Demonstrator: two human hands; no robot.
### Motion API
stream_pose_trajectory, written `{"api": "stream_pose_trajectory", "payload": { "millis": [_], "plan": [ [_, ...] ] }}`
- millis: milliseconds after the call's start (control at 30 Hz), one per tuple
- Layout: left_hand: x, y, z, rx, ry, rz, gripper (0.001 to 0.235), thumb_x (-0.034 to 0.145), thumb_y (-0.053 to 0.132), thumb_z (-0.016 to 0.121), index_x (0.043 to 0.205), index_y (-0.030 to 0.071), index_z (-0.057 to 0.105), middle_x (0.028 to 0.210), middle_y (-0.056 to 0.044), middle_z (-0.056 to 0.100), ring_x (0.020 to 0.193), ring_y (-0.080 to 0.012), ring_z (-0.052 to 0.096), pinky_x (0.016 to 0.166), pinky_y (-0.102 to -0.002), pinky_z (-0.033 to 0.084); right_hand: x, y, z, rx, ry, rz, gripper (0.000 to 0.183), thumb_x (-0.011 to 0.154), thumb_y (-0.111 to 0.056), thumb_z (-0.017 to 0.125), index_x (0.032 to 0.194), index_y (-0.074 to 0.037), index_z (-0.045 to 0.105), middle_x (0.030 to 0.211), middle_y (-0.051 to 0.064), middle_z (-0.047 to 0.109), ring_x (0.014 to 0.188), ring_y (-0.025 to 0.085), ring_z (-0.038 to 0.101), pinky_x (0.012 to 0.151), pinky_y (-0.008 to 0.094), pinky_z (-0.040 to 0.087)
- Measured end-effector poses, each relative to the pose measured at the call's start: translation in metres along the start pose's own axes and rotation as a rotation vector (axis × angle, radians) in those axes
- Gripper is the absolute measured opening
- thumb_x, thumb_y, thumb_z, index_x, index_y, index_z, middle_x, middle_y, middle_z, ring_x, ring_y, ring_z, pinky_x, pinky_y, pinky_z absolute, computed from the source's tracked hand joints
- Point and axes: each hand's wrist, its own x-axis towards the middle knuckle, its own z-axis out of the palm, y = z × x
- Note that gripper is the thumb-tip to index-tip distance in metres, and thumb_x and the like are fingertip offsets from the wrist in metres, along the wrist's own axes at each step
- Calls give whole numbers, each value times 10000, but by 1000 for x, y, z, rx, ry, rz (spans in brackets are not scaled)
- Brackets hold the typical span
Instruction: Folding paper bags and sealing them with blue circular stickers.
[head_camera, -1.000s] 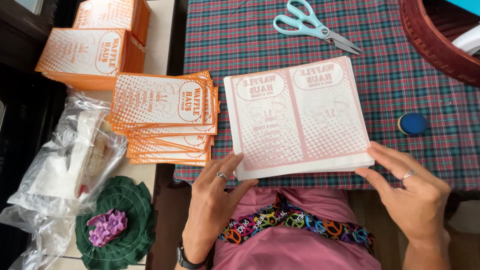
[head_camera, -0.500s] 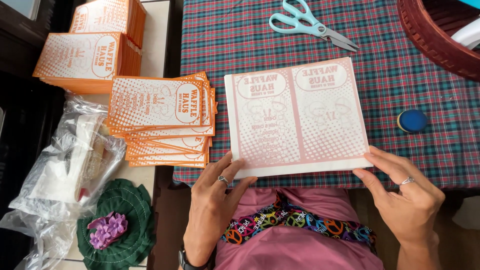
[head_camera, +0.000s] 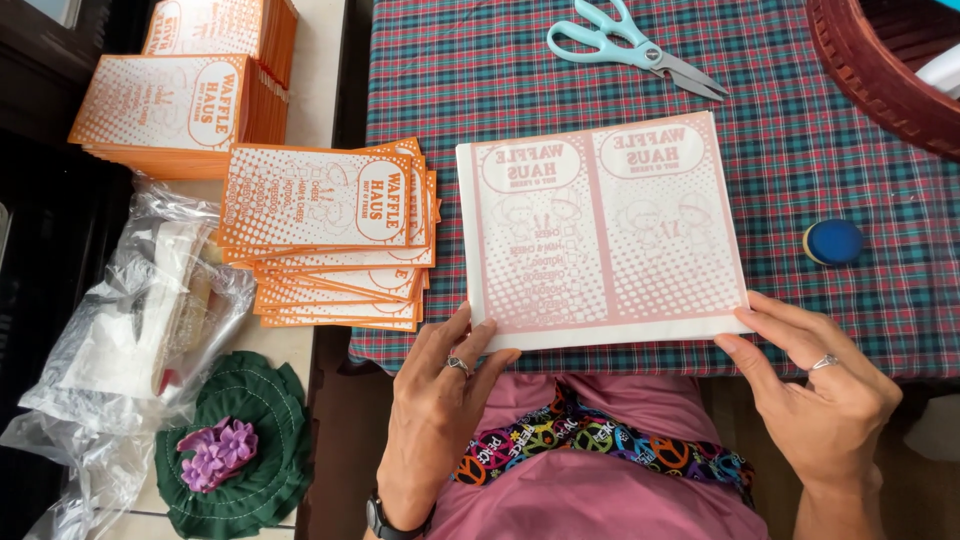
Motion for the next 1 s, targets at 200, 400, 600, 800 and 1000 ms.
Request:
{"api": "stream_pose_trajectory", "payload": {
  "millis": [200, 400, 600, 800, 1000],
  "plan": [
    [4, 3, -2, -31, -9, -66, 340, 897, 90, 830, 1157, 7, 629, 1205, -245, 662, 910, -372, 687, 820, -447, 597, 2, 0, -1, 54, -11, 51, 218, 904, 63, 853, 1088, 116, 750, 1168, 265, 742, 1063, 327, 732, 1003, 405, 592],
    [9, 6, -1, 21, -18, -103, 251, 906, 95, 813, 1103, 0, 690, 1132, -202, 654, 857, -332, 662, 782, -424, 594, 2, 3, -2, 75, -19, 62, 225, 889, 52, 861, 1075, 105, 746, 1153, 255, 741, 1052, 319, 733, 1004, 395, 590],
    [11, 8, -7, -5, -34, -90, 326, 889, 131, 842, 1114, 7, 640, 1151, -205, 653, 892, -353, 681, 778, -442, 599, 5, 2, -4, 94, -27, 57, 228, 873, 64, 864, 1069, 94, 750, 1143, 251, 740, 1035, 308, 732, 992, 384, 592],
    [10, 13, -7, 35, -134, -311, 661, 822, 320, 884, 1315, 66, 525, 1247, -162, 687, 1141, -335, 679, 933, -446, 564, 8, 1, -5, 105, -20, 103, 368, 802, 23, 915, 1107, 92, 722, 1134, 232, 741, 1056, 313, 729, 997, 383, 591],
    [7, 13, -3, 67, -115, -319, 583, 870, 294, 837, 1335, 66, 570, 1218, -164, 686, 1066, -311, 683, 892, -430, 566, 18, 7, -9, 64, -68, 73, 417, 784, -61, 912, 1138, 69, 733, 1135, 218, 746, 869, 239, 713, 854, 336, 593]
  ]
}}
